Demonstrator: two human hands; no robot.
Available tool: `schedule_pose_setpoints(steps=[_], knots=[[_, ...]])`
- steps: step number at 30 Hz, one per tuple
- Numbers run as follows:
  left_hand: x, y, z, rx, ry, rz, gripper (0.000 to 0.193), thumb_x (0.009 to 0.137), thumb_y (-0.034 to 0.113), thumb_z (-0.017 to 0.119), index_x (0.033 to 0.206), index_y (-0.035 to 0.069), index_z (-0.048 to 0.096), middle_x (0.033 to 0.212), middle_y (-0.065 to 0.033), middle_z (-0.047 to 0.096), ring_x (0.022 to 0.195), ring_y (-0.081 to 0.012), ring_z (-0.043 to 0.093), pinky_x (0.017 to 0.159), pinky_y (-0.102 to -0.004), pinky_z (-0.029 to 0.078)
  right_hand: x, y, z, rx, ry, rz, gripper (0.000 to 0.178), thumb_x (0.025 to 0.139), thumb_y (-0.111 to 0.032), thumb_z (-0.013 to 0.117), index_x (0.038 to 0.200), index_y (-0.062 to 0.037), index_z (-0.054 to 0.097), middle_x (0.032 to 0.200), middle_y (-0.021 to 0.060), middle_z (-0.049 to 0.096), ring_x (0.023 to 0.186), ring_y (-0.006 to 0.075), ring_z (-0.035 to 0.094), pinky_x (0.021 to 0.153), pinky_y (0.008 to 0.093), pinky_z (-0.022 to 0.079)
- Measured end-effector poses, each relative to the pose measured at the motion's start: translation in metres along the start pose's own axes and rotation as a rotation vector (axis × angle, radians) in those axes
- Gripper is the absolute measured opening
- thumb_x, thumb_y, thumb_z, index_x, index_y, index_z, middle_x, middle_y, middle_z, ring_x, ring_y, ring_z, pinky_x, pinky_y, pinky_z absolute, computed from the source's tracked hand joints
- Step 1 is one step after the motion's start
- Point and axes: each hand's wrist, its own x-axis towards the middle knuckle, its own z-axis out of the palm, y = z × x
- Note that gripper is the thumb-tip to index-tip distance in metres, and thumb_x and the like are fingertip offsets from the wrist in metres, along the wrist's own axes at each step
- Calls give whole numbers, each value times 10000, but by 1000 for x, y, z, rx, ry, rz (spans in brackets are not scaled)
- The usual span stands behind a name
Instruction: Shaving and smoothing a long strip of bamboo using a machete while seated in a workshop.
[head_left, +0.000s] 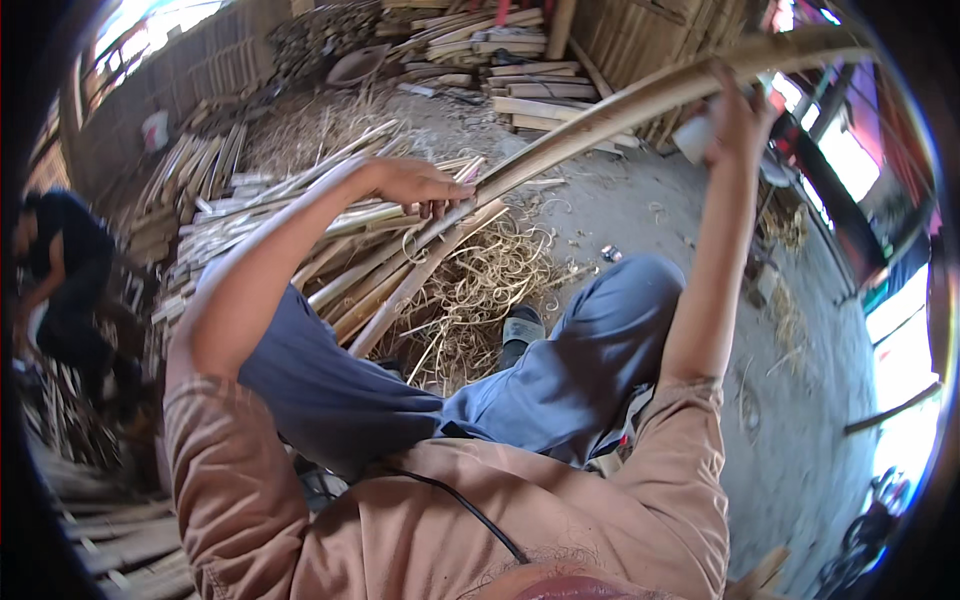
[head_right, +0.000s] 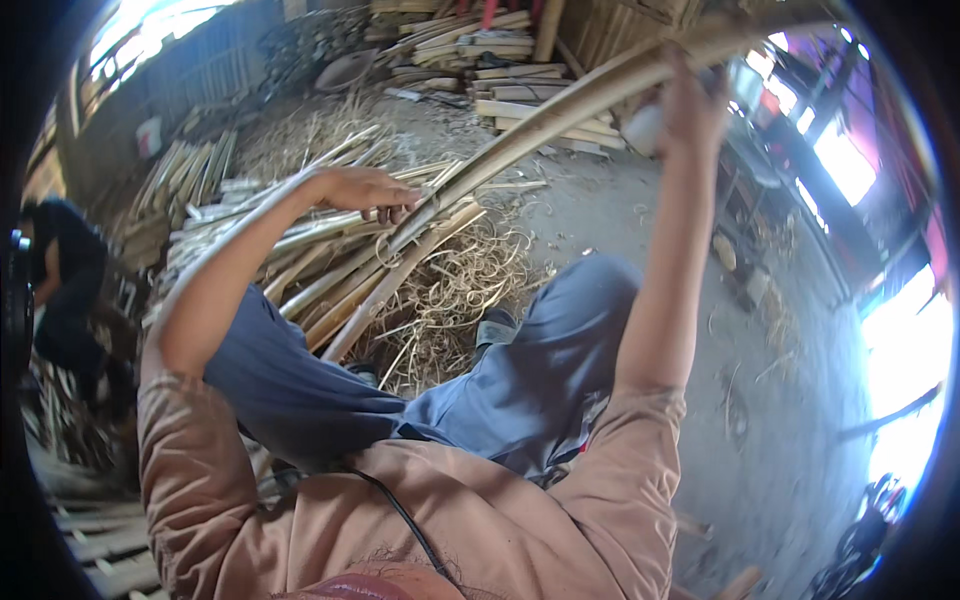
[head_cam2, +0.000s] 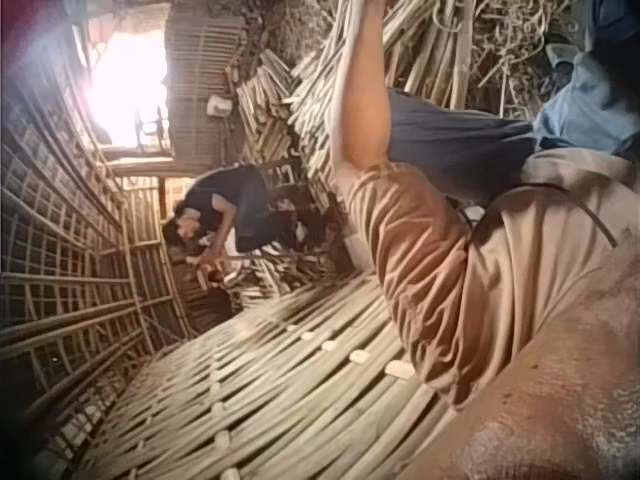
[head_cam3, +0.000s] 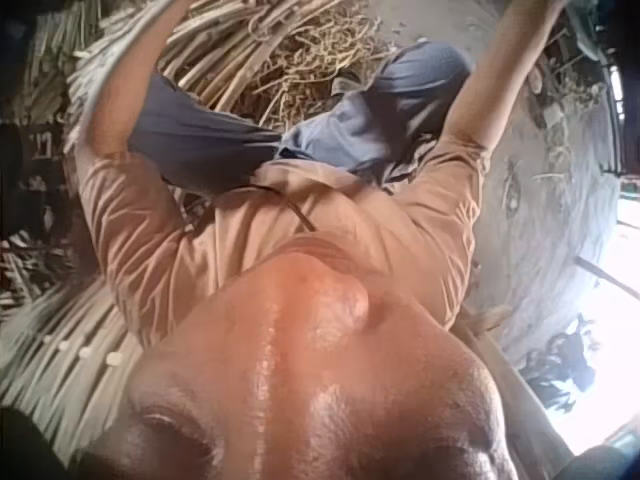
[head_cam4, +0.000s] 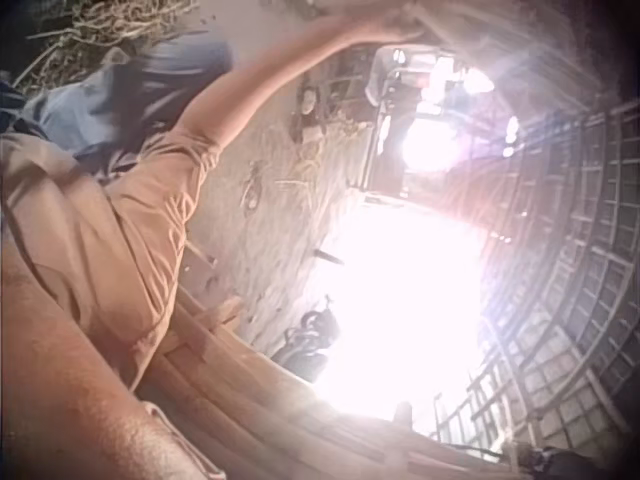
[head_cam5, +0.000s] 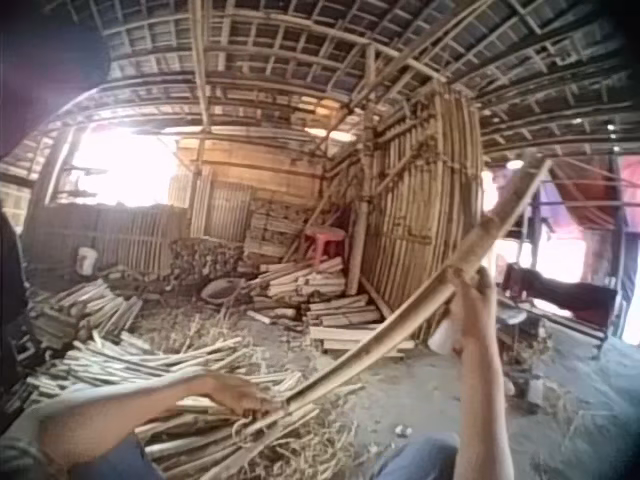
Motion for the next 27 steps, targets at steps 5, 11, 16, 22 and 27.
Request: schedule_pose_setpoints(steps=[5,11,16,22,27], knots=[[-35,-12,8,-108,60,-212,1118,771,921,270,1484,71,403,1326,-214,581,1040,-309,679,837,-397,608,-25,-20,19,202,91,95,374,866,-148,729,1146,-43,505,874,137,606,515,234,574,459,374,523],[-30,-43,-13,-529,422,-95,1100,806,872,57,1554,81,214,1522,-242,350,1340,-393,446,1034,-431,495,-1,21,5,321,168,311,413,924,-178,630,1231,29,446,963,174,570,689,274,613,561,406,576],[-21,-56,-51,-1218,958,45,890,961,681,376,1486,-28,257,1401,-248,477,1188,-378,563,888,-468,536,27,75,-17,382,130,572,350,987,-225,497,1217,23,405,928,156,562,754,294,628,646,454,584],[-48,-45,-82,-1366,1298,428,754,998,553,398,1309,-134,416,1293,-268,553,1131,-339,616,1000,-471,502,12,107,12,179,-168,677,279,970,-296,513,1018,-22,529,855,108,589,722,244,639,578,400,554],[-97,-86,-134,-1825,1696,763,381,1020,373,443,982,14,564,703,-79,568,594,-195,555,523,-316,468,-33,107,53,132,-523,860,435,895,-483,687,1024,-82,580,707,61,615,495,141,585,409,297,487]])
